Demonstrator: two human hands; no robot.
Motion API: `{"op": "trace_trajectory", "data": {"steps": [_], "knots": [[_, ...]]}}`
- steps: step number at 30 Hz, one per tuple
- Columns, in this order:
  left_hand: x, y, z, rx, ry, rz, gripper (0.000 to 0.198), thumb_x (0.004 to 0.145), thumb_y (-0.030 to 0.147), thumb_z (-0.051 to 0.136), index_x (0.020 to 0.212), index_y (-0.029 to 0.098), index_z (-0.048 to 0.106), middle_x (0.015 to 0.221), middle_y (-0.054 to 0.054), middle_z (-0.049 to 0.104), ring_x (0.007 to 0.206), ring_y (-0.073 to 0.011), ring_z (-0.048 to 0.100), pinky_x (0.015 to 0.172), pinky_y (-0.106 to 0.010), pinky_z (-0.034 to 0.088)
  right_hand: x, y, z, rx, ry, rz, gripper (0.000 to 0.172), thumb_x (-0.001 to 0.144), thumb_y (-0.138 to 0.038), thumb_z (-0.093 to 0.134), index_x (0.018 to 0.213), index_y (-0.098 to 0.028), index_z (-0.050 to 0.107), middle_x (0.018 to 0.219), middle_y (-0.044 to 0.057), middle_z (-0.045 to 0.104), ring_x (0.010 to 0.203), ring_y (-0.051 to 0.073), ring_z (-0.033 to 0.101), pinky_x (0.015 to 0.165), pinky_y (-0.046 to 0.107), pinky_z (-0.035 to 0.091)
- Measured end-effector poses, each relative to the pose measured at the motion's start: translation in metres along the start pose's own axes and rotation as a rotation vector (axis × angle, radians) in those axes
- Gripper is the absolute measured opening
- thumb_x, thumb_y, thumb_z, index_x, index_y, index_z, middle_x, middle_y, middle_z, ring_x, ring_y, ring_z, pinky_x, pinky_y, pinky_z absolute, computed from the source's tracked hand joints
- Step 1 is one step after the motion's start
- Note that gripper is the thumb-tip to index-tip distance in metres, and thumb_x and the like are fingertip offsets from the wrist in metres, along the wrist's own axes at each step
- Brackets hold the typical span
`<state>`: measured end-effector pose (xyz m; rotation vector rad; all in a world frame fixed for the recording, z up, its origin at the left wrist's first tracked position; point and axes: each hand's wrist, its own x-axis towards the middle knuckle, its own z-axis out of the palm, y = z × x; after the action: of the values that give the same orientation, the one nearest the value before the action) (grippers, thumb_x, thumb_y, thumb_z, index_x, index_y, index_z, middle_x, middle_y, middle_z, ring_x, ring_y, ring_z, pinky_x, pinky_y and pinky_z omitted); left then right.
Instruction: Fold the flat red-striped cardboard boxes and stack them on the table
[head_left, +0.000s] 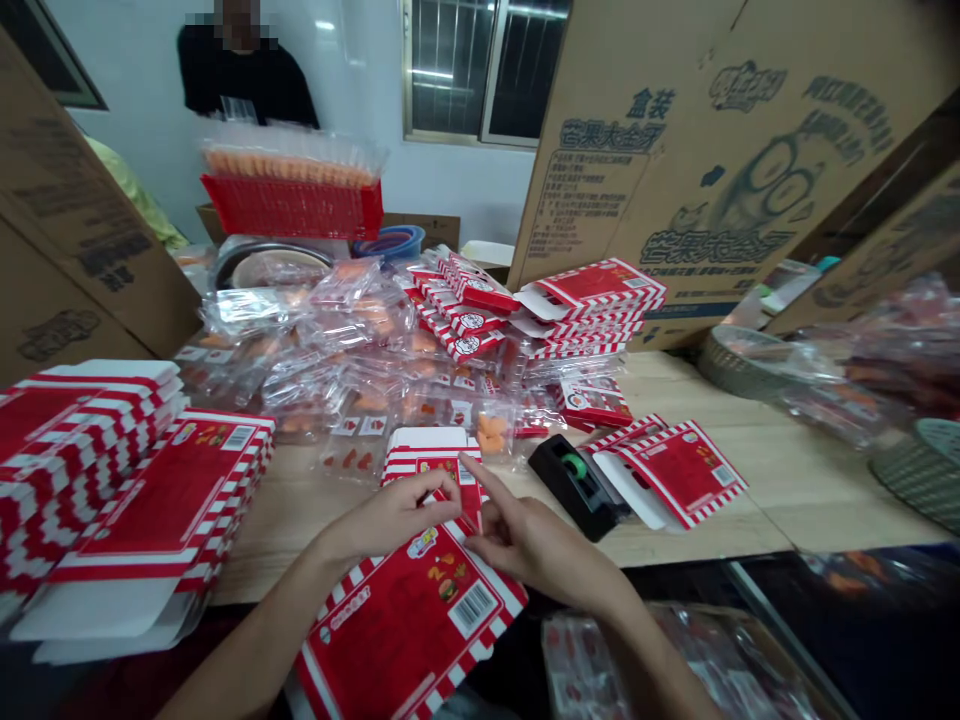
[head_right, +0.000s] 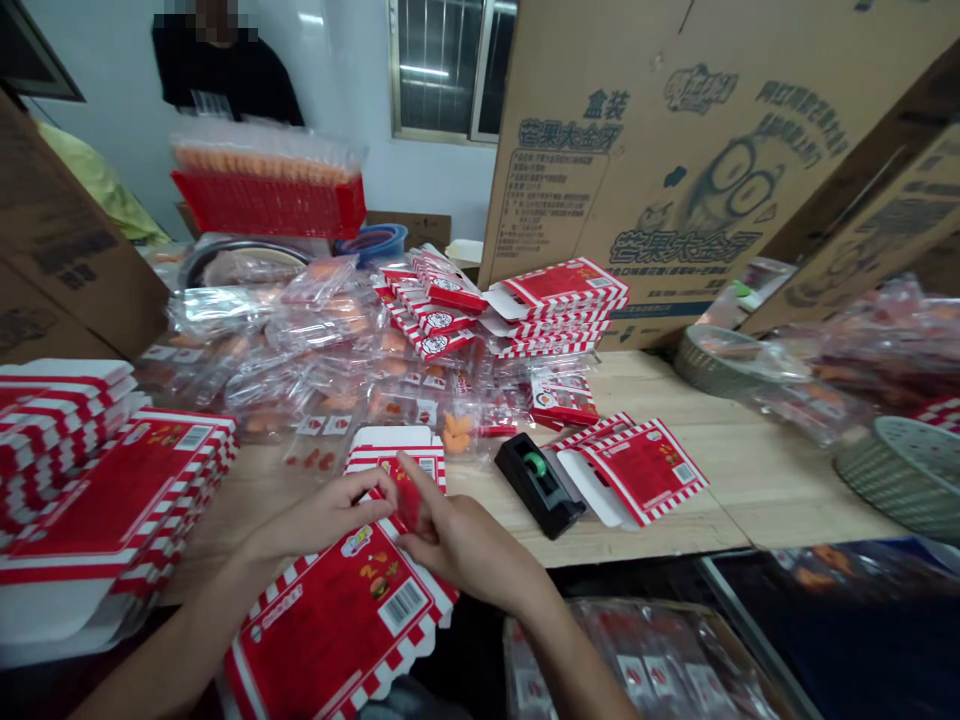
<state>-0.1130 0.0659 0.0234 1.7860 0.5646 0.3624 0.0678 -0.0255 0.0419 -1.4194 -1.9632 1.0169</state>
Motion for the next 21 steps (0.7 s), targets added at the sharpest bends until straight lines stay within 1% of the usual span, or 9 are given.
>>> {"op": "trace_trajectory", "data": {"steps": [3, 6, 8, 11, 14, 16, 18, 20, 21], "knots": [[-0.002, -0.003, 0.001, -0.02, -0.027, -0.004, 0.01, 0.083, 0.027, 0.052, 0.08, 0.019, 0.057, 0.076, 0.003, 0.057, 0.072, -0.0126, 0.049, 0.07, -0.023, 0.04, 0.005, 0.016, 0.001, 0.21, -0.07, 0.067, 0.079, 0.078, -0.021, 0.067, 0.144, -0.025, 0.025, 0.059, -0.009, 0.047, 0.051, 0.008, 0.039, 0.05, 0.019, 0.03], [-0.005, -0.005, 0.003, -0.058, -0.068, 0.0, 0.013, 0.082, 0.031, 0.055, 0.08, 0.019, 0.058, 0.078, 0.002, 0.059, 0.074, -0.0131, 0.051, 0.071, -0.024, 0.04, 0.008, 0.033, 0.013, 0.509, -0.156, 0.083, 0.092, 0.062, -0.042, 0.079, 0.14, -0.023, 0.034, 0.053, -0.011, 0.045, 0.045, 0.007, 0.036, 0.043, 0.016, 0.028], [-0.007, -0.006, 0.005, -0.085, -0.09, 0.003, 0.016, 0.083, 0.033, 0.055, 0.081, 0.018, 0.058, 0.082, 0.0, 0.062, 0.077, -0.014, 0.054, 0.074, -0.025, 0.041, 0.009, 0.041, 0.027, 0.573, -0.143, 0.058, 0.088, 0.058, -0.056, 0.076, 0.132, -0.02, 0.045, 0.052, -0.01, 0.046, 0.042, 0.006, 0.036, 0.041, 0.016, 0.028], [-0.008, -0.007, 0.004, -0.107, -0.097, -0.001, 0.02, 0.083, 0.037, 0.055, 0.079, 0.018, 0.058, 0.08, 0.0, 0.062, 0.076, -0.0145, 0.054, 0.074, -0.026, 0.041, 0.009, 0.049, 0.049, 0.536, -0.015, 0.057, 0.073, 0.069, -0.067, 0.06, 0.122, -0.015, 0.055, 0.051, -0.007, 0.049, 0.039, 0.005, 0.04, 0.042, 0.017, 0.033], [-0.007, -0.007, -0.001, -0.114, -0.062, -0.015, 0.023, 0.083, 0.04, 0.055, 0.077, 0.019, 0.057, 0.078, 0.001, 0.061, 0.076, -0.0147, 0.054, 0.075, -0.027, 0.042, 0.006, 0.057, 0.059, 0.451, 0.165, 0.122, 0.064, 0.079, -0.063, 0.051, 0.121, -0.015, 0.057, 0.048, -0.006, 0.052, 0.038, 0.007, 0.045, 0.043, 0.018, 0.037], [-0.009, -0.008, -0.006, -0.119, -0.028, -0.029, 0.022, 0.083, 0.041, 0.054, 0.082, 0.02, 0.057, 0.083, 0.001, 0.061, 0.081, -0.0157, 0.056, 0.079, -0.027, 0.042, -0.003, 0.068, 0.052, 0.344, 0.336, 0.198, 0.059, 0.08, -0.061, 0.051, 0.116, -0.015, 0.06, 0.05, -0.003, 0.056, 0.042, 0.011, 0.051, 0.046, 0.022, 0.043], [-0.015, -0.012, -0.011, -0.122, -0.008, -0.053, 0.023, 0.083, 0.04, 0.054, 0.097, 0.021, 0.057, 0.09, 0.0, 0.063, 0.088, -0.0173, 0.057, 0.083, -0.029, 0.043, -0.02, 0.086, 0.031, 0.187, 0.6, 0.295, 0.058, 0.081, -0.061, 0.046, 0.112, -0.015, 0.062, 0.061, 0.003, 0.062, 0.054, 0.017, 0.058, 0.056, 0.031, 0.049], [-0.027, -0.019, -0.013, -0.13, -0.03, -0.113, 0.04, 0.081, 0.036, 0.058, 0.118, 0.024, 0.05, 0.101, -0.001, 0.064, 0.099, -0.0195, 0.057, 0.088, -0.031, 0.043, -0.046, 0.107, -0.001, -0.025, 0.956, 0.408, 0.065, 0.084, -0.062, 0.033, 0.12, -0.012, 0.055, 0.085, 0.013, 0.065, 0.077, 0.025, 0.061, 0.071, 0.043, 0.048], [-0.034, -0.024, -0.013, -0.134, -0.057, -0.15, 0.051, 0.079, 0.034, 0.061, 0.127, 0.026, 0.045, 0.109, -0.002, 0.064, 0.106, -0.0206, 0.055, 0.092, -0.033, 0.042, -0.06, 0.118, -0.019, -0.147, 1.124, 0.467, 0.069, 0.086, -0.061, 0.029, 0.125, -0.008, 0.048, 0.097, 0.02, 0.062, 0.088, 0.031, 0.058, 0.077, 0.05, 0.044]]}}
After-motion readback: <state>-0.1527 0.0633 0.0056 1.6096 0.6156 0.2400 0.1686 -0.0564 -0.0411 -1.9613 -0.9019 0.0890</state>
